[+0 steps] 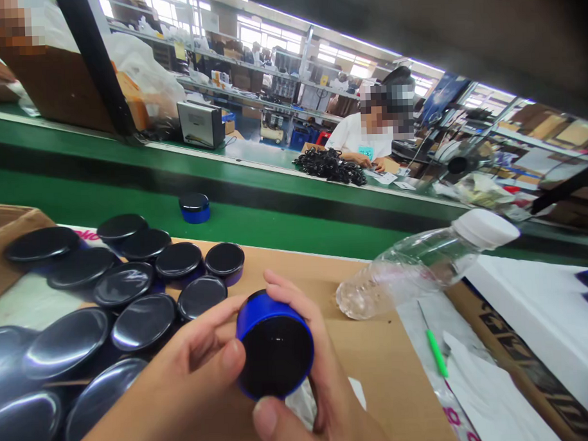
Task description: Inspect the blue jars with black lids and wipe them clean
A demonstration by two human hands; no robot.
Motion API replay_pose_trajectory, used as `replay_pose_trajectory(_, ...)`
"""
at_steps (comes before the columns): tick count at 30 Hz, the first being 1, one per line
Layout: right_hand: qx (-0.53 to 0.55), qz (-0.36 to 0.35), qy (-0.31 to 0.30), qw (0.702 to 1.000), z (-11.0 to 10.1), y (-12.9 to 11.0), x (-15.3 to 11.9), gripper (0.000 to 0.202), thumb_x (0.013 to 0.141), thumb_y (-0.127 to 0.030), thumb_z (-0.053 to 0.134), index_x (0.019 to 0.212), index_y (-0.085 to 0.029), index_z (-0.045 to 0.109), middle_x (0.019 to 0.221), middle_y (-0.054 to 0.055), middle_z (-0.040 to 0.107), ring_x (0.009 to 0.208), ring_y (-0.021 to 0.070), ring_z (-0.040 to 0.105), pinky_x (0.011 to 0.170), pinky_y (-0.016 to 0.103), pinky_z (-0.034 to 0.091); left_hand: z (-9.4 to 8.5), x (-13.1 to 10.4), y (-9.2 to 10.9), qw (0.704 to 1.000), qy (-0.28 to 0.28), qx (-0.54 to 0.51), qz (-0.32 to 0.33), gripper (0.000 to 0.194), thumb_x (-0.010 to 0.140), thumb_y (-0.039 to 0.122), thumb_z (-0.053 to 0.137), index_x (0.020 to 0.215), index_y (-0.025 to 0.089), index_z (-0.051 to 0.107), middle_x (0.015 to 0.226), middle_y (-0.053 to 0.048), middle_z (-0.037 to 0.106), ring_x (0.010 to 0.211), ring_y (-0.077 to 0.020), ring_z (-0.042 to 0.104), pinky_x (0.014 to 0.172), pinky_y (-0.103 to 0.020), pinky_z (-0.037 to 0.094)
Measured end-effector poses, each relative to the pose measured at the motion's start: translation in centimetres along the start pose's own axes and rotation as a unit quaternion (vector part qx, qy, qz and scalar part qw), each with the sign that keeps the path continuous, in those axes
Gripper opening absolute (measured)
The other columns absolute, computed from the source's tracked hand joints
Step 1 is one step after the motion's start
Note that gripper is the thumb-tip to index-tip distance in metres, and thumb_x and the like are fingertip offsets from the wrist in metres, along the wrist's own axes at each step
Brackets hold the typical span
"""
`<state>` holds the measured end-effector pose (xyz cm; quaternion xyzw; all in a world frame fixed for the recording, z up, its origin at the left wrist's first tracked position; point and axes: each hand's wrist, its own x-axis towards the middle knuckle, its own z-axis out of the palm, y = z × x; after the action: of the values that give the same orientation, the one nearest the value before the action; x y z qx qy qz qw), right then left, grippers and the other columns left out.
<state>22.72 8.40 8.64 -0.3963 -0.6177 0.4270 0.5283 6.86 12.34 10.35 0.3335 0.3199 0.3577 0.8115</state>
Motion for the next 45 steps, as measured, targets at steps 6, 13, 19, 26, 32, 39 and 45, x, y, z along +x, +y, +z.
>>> replay_pose_trajectory(6, -0.017, 0.025, 0.018, 0.999, 0.2, -0.2, 0.1, 0.09, 0.068, -0.002, 0.061, 0.141, -0.051, 0.04, 0.159, -0.016, 0.034, 0.153, 0.0158, 0.027, 0.124, 0.025, 0.023, 0.2, -0.1, -0.1, 1.0, 0.013, -0.026, 0.011, 0.049, 0.066, 0.05, 0.089, 0.109, 0.032, 0.074, 0.097, 0.004, 0.079, 0.087, -0.0091, 0.074, 0.084, -0.014, 0.055)
replay_pose_trajectory(13, -0.012, 0.035, 0.02, 0.999, 0.1, -0.6, 0.2, 0.079, 0.076, -0.007, 0.06, 0.137, -0.053, 0.043, 0.156, -0.017, 0.039, 0.151, 0.0162, 0.03, 0.124, 0.028, 0.024, -0.3, 0.1, -0.4, 0.999, -0.037, -0.011, 0.012, 0.047, 0.075, 0.048, 0.083, 0.118, 0.033, 0.07, 0.108, 0.003, 0.078, 0.094, -0.0096, 0.074, 0.089, -0.014, 0.053)
replay_pose_trajectory(19, -0.009, 0.049, 0.027, 0.998, 0.3, -0.9, 0.4, 0.071, 0.077, -0.017, 0.065, 0.134, -0.053, 0.044, 0.153, -0.019, 0.042, 0.148, 0.0095, 0.035, 0.12, 0.019, 0.027, 0.3, -0.1, -0.5, 0.999, 0.016, -0.026, 0.02, 0.049, 0.069, 0.048, 0.088, 0.113, 0.033, 0.073, 0.103, 0.003, 0.078, 0.089, -0.0085, 0.073, 0.086, -0.012, 0.053)
replay_pose_trajectory(26, -0.022, 0.056, 0.018, 0.998, 0.1, -1.1, 0.6, 0.092, 0.058, 0.0, 0.044, 0.134, -0.052, 0.042, 0.151, -0.023, 0.041, 0.146, 0.0011, 0.034, 0.12, 0.013, 0.024, -0.1, 0.3, -0.9, 0.999, 0.012, 0.025, 0.027, 0.05, 0.072, 0.051, 0.085, 0.117, 0.035, 0.071, 0.105, 0.005, 0.079, 0.091, -0.0077, 0.073, 0.085, -0.008, 0.052)
replay_pose_trajectory(32, -0.075, -0.023, 0.042, 0.996, 0.5, 0.0, 0.5, 0.087, 0.061, -0.005, 0.049, 0.137, -0.046, 0.039, 0.15, -0.018, 0.044, 0.146, 0.0057, 0.037, 0.121, 0.016, 0.027, -0.3, 0.4, -0.9, 0.998, 0.038, 0.035, 0.039, 0.055, 0.067, 0.054, 0.087, 0.116, 0.035, 0.072, 0.103, 0.005, 0.079, 0.088, -0.0083, 0.074, 0.083, -0.008, 0.054)
replay_pose_trajectory(39, -0.106, -0.035, 0.056, 0.992, 0.7, 0.1, 0.5, 0.083, 0.061, -0.008, 0.046, 0.137, -0.039, 0.04, 0.153, -0.014, 0.043, 0.147, 0.0081, 0.036, 0.121, 0.018, 0.028, -2.1, 0.4, -0.8, 0.993, -0.064, 0.082, 0.06, 0.044, 0.084, 0.049, 0.074, 0.126, 0.043, 0.065, 0.123, 0.006, 0.074, 0.115, -0.0125, 0.068, 0.096, -0.014, 0.052)
replay_pose_trajectory(45, -0.119, -0.027, 0.058, 0.991, 0.4, 0.2, 0.1, 0.086, 0.059, -0.006, 0.046, 0.137, -0.043, 0.04, 0.152, -0.014, 0.041, 0.147, 0.0106, 0.036, 0.123, 0.024, 0.028, -1.0, 0.5, -0.7, 0.993, -0.049, 0.076, 0.08, 0.035, 0.081, 0.049, 0.077, 0.116, 0.043, 0.071, 0.11, 0.008, 0.077, 0.101, -0.0094, 0.073, 0.089, -0.011, 0.053)
